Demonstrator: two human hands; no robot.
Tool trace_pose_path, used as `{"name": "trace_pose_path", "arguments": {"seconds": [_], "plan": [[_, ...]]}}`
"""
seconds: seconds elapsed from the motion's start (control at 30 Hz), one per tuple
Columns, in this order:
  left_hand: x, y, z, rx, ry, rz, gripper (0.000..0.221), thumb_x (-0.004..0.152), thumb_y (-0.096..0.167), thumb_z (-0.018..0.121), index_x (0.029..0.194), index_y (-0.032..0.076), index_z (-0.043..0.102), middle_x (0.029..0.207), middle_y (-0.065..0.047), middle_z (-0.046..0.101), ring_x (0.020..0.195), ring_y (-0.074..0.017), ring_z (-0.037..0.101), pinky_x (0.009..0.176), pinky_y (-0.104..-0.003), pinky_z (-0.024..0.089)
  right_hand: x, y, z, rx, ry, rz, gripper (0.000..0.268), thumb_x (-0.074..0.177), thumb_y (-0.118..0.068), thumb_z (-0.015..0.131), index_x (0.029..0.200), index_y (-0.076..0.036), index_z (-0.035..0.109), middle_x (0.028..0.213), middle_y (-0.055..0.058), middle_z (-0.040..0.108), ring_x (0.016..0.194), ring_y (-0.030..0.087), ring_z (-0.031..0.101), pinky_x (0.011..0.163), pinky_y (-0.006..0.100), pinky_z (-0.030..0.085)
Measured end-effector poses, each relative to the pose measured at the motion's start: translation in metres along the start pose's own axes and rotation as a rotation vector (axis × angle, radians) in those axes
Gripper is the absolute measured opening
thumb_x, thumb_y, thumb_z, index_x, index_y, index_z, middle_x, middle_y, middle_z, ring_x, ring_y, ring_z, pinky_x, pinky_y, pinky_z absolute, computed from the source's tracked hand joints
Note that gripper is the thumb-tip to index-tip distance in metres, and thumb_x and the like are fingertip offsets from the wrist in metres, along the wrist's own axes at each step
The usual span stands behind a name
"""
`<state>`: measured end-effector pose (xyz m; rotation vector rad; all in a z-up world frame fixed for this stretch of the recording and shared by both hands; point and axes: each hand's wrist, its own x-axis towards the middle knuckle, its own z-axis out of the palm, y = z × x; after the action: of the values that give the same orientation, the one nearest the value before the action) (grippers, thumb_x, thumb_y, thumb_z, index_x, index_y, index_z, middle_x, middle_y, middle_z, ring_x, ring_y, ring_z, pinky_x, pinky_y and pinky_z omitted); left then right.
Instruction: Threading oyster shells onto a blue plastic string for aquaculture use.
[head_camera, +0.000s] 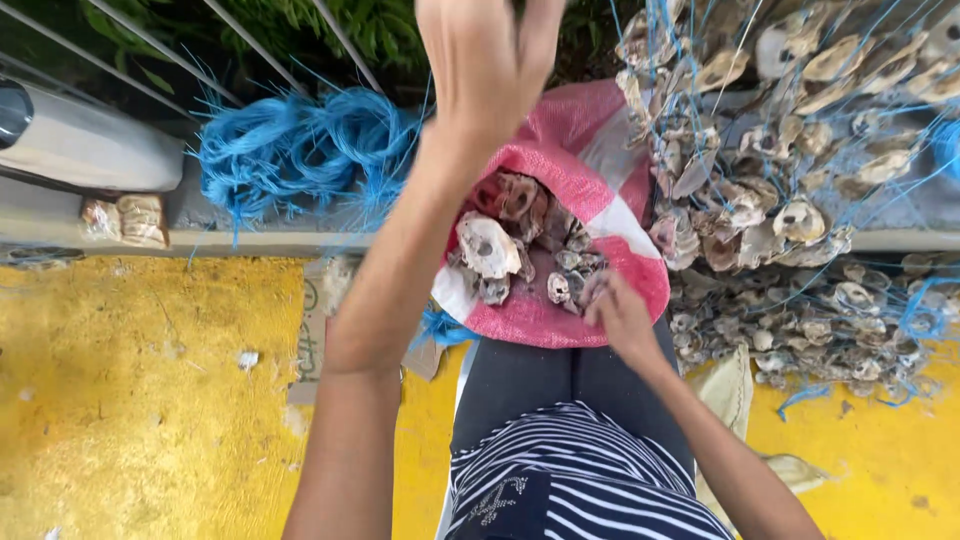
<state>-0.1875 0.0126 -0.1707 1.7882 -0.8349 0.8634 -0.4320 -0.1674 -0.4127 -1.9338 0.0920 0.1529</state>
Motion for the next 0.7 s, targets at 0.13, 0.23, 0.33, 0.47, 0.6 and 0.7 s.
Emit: {"name": "trace_pose_path", "arguments": {"seconds": [0.13,0.23,0.33,0.47,0.6,0.7], "plan": [[-0.079,0.018,0.004,-0.094,-0.180,-0.174,0.007,0.098,0.006,0.067,0.104,0.002,0.068,0.094,-0.014,0.071,0.084,-0.0261,0.072,0.076,-0.037,0.058,0.030,0.021,-0.020,0.342,0.127,0.159,0.022,0.104,-0.001,0.038,0.114,-0.005,0.058,0.076,0.006,0.061,0.068,0.015,0.062,0.068,0.030,0.052],[-0.188,-0.027,0.035,-0.113,-0.520,-0.386,0.006,0.092,0.004,0.071,0.098,0.006,0.072,0.091,-0.012,0.076,0.081,-0.0237,0.074,0.075,-0.038,0.058,0.037,0.027,-0.025,0.575,0.244,0.162,0.019,0.107,-0.002,0.038,0.113,-0.003,0.056,0.089,0.003,0.063,0.078,0.016,0.067,0.075,0.032,0.057],[-0.273,-0.059,0.063,-0.011,-0.767,-0.404,0.010,0.085,0.002,0.073,0.092,0.008,0.073,0.092,-0.011,0.075,0.087,-0.0261,0.073,0.081,-0.041,0.058,0.032,0.027,-0.023,0.689,0.278,0.128,0.018,0.110,-0.004,0.037,0.113,-0.002,0.055,0.096,0.006,0.066,0.087,0.019,0.071,0.083,0.035,0.059],[-0.288,-0.040,0.075,0.306,-0.901,-0.192,0.041,0.059,0.006,0.081,0.099,0.002,0.070,0.105,-0.015,0.067,0.103,-0.0328,0.063,0.084,-0.045,0.053,0.022,0.030,-0.022,0.704,0.279,0.079,0.017,0.111,-0.004,0.038,0.114,-0.003,0.055,0.099,0.010,0.067,0.095,0.021,0.072,0.090,0.037,0.059],[-0.281,-0.028,0.077,0.554,-1.004,-0.075,0.064,0.047,0.011,0.083,0.108,0.002,0.069,0.109,-0.015,0.065,0.105,-0.0291,0.058,0.080,-0.046,0.050,0.018,0.029,-0.025,0.659,0.261,0.056,0.018,0.111,-0.004,0.038,0.113,-0.002,0.055,0.100,0.011,0.068,0.097,0.021,0.072,0.092,0.038,0.059],[-0.303,-0.045,0.079,0.565,-1.010,-0.016,0.057,0.052,0.011,0.082,0.107,0.006,0.069,0.110,-0.013,0.065,0.108,-0.0275,0.056,0.082,-0.047,0.047,0.017,0.029,-0.026,0.633,0.257,0.066,0.017,0.110,-0.003,0.038,0.112,-0.002,0.056,0.101,0.011,0.066,0.098,0.022,0.072,0.091,0.038,0.059]]}}
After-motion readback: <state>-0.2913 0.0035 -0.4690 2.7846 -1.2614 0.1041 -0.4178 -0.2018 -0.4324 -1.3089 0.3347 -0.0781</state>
